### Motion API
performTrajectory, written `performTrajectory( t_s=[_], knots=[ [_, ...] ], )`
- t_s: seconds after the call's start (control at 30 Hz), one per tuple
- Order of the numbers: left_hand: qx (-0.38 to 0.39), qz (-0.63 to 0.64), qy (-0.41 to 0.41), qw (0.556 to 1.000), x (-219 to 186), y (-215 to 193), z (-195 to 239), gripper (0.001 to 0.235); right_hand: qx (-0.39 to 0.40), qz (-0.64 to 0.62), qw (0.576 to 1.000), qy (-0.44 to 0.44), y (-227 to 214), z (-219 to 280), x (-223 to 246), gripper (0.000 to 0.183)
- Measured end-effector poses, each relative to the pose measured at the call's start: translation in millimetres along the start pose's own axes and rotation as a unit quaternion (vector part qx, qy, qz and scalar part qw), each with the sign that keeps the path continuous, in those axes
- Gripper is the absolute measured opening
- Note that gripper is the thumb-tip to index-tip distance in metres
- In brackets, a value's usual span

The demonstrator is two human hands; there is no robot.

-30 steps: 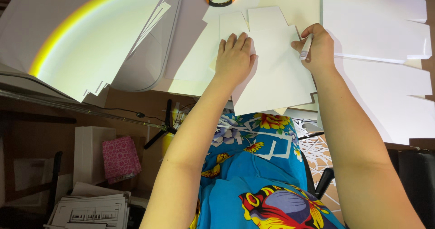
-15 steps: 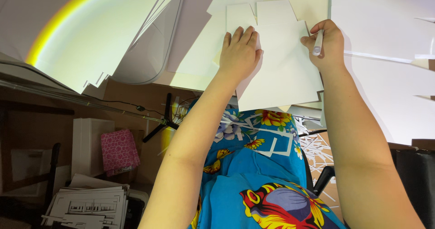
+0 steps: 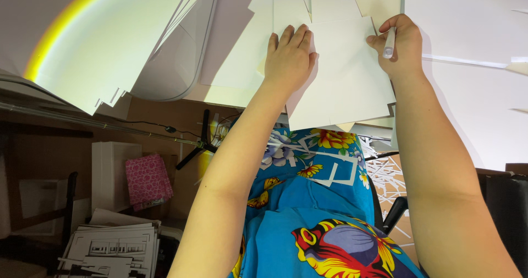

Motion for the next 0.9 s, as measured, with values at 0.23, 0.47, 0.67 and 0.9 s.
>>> performTrajectory(
  t_s=[0.23,0.47,0.67,0.9],
  knots=[
    [-0.035,-0.035,0.004,0.999,-4,-4,2,0.053,0.015,-0.019,0.999,-0.039,1,-4,-6,0.028],
    [-0.056,-0.042,-0.003,0.998,-5,-11,6,0.053,0.007,-0.038,0.999,-0.034,3,-5,-7,0.029],
    [-0.031,-0.032,-0.007,0.999,-5,-12,4,0.052,0.011,-0.043,0.998,-0.032,2,-7,-8,0.027],
    [-0.002,-0.019,-0.013,1.0,-4,-15,5,0.054,0.01,-0.042,0.998,-0.051,2,-8,-11,0.027]
  ],
)
Point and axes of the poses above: each hand's wrist, its own z-axis away from the middle knuckle, its own y-axis out of the palm, x = y × z, the point moved 3 cm from there along -z, towards the middle knuckle, and after that the axes turned 7 degrees about -x, right-handed, at the moved point
